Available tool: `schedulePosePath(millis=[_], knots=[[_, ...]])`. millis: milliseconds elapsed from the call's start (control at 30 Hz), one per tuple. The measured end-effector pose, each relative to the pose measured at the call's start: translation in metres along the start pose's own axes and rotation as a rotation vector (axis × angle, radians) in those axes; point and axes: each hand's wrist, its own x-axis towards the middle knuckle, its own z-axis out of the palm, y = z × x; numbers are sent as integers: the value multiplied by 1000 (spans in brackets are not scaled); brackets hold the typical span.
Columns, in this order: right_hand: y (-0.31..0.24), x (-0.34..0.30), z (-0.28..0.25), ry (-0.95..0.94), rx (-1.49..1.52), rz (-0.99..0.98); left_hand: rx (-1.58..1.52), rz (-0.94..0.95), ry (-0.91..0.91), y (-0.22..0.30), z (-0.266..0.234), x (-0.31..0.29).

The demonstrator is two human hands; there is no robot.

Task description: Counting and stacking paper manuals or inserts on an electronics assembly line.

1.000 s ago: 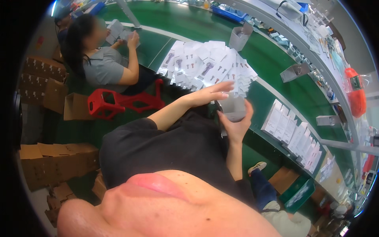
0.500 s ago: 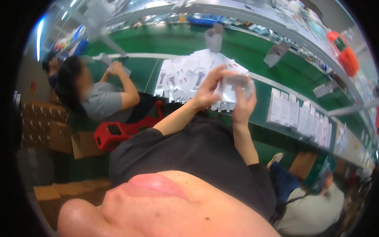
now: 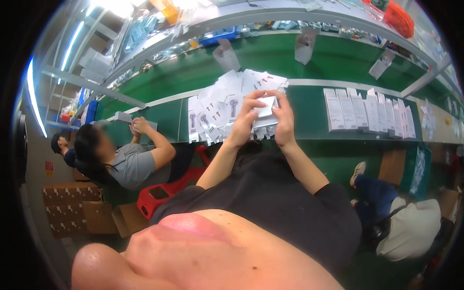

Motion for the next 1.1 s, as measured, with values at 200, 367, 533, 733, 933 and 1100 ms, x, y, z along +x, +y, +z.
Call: schedulePosePath(millis=[200,367,533,733,933,1100], knots=[[2,-17,-15,68,-398,82,121,-83,-39,-21,14,-16],[4,-34,-43,55,-319,24,35,-170,-50,-25,27,-33],[-1,-55,-55,97,-483,51,362,-458,-269,-12,17,-37],[25,-61,-87,29,-1071,-173,942,103,-205,-68,-18,-45],[66,-42,-183,254,-818,-261,1230,-351,-252,-132,-111,-66],[72,-40,-192,503,-738,-157,1254,-380,-203,-157,-117,-97]])
